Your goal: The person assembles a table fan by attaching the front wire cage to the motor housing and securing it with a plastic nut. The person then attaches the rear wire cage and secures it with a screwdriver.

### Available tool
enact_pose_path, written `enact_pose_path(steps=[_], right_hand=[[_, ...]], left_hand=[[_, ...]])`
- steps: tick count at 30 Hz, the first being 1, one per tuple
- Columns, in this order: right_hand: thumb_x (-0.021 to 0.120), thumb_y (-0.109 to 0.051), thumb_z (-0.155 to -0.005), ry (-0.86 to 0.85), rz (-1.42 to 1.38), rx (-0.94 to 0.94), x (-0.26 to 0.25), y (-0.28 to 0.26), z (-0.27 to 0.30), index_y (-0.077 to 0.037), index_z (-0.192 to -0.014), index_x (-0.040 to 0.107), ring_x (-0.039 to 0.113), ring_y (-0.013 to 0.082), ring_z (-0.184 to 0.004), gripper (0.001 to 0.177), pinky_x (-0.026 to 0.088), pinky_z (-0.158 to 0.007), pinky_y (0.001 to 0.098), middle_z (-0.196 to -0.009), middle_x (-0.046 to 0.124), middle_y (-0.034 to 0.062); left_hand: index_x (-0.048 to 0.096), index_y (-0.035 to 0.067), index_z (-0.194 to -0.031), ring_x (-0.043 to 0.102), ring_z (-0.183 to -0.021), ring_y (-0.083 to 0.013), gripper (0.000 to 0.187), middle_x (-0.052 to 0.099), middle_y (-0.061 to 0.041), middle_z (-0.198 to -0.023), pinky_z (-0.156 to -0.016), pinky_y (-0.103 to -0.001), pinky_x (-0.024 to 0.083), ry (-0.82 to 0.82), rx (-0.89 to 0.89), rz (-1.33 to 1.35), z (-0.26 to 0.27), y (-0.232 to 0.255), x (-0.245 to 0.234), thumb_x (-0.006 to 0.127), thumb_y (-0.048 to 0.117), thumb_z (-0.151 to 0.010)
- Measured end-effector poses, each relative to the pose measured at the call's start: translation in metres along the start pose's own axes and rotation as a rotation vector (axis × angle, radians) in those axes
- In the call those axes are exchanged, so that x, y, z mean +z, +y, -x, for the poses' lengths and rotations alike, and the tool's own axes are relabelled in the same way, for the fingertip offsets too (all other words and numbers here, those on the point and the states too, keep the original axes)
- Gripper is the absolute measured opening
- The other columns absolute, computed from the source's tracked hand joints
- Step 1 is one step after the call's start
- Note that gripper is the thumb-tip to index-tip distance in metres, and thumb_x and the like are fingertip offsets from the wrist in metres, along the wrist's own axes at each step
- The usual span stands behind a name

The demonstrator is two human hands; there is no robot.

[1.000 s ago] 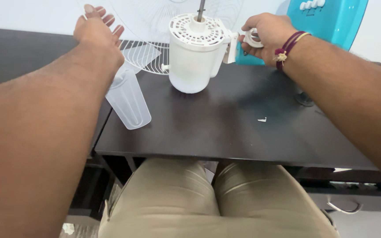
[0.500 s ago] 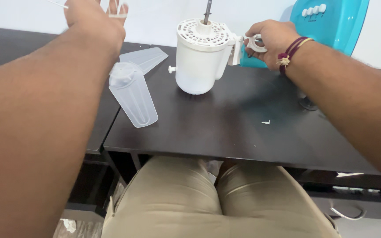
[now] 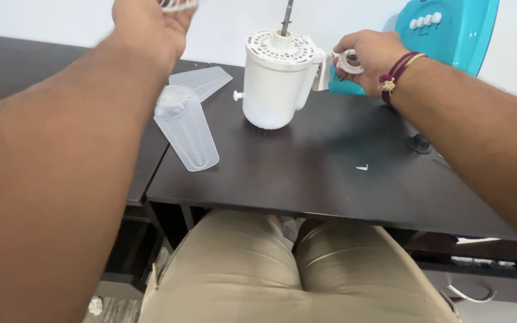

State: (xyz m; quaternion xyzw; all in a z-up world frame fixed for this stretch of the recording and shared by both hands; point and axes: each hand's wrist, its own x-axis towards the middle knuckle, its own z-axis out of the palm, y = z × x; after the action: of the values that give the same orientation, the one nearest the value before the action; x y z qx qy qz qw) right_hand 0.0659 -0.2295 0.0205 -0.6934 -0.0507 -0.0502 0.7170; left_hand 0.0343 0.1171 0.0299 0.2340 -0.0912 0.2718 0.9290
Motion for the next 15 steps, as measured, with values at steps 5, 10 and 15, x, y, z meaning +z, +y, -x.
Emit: enact_pose_path(steps=[5,10,15], right_hand=[[0.069,-0.003,-0.088,0.006,-0.006,0.039,-0.005,-0.008,0.007,0.003,-0.102,0.064,0.073,0.0224,-0.081,0.016,0.063,-0.070,0.0359,-0.096,0.070,0.0136],[0.070,-0.006,-0.088,-0.055,-0.186,-0.025,-0.025,-0.008,0.002,-0.006,-0.111,0.071,0.074,0.0186,-0.091,0.023,0.058,-0.073,0.0328,-0.099,0.075,0.0077],[0.051,-0.046,-0.093,-0.076,-0.422,-0.124,-0.044,-0.011,-0.013,-0.008,-0.113,0.072,0.073,0.0240,-0.090,0.048,0.051,-0.074,0.0414,-0.097,0.073,0.0063]], left_hand=[[0.050,-0.015,-0.109,0.071,-0.076,-0.0345,0.021,0.062,-0.027,-0.101,-0.071,-0.048,0.068,-0.036,-0.140,-0.145,0.013,0.001,0.000,0.049,0.001,-0.095],[0.050,-0.007,-0.127,0.068,-0.081,-0.0346,0.033,0.057,-0.023,-0.103,-0.074,-0.049,0.068,0.000,-0.162,-0.225,0.040,0.000,0.002,0.045,0.006,-0.096],[0.046,0.004,-0.141,0.070,-0.083,-0.0369,0.043,0.059,-0.024,-0.108,-0.074,-0.052,0.068,0.065,-0.102,-0.311,0.054,-0.005,0.008,0.044,0.007,-0.098]])
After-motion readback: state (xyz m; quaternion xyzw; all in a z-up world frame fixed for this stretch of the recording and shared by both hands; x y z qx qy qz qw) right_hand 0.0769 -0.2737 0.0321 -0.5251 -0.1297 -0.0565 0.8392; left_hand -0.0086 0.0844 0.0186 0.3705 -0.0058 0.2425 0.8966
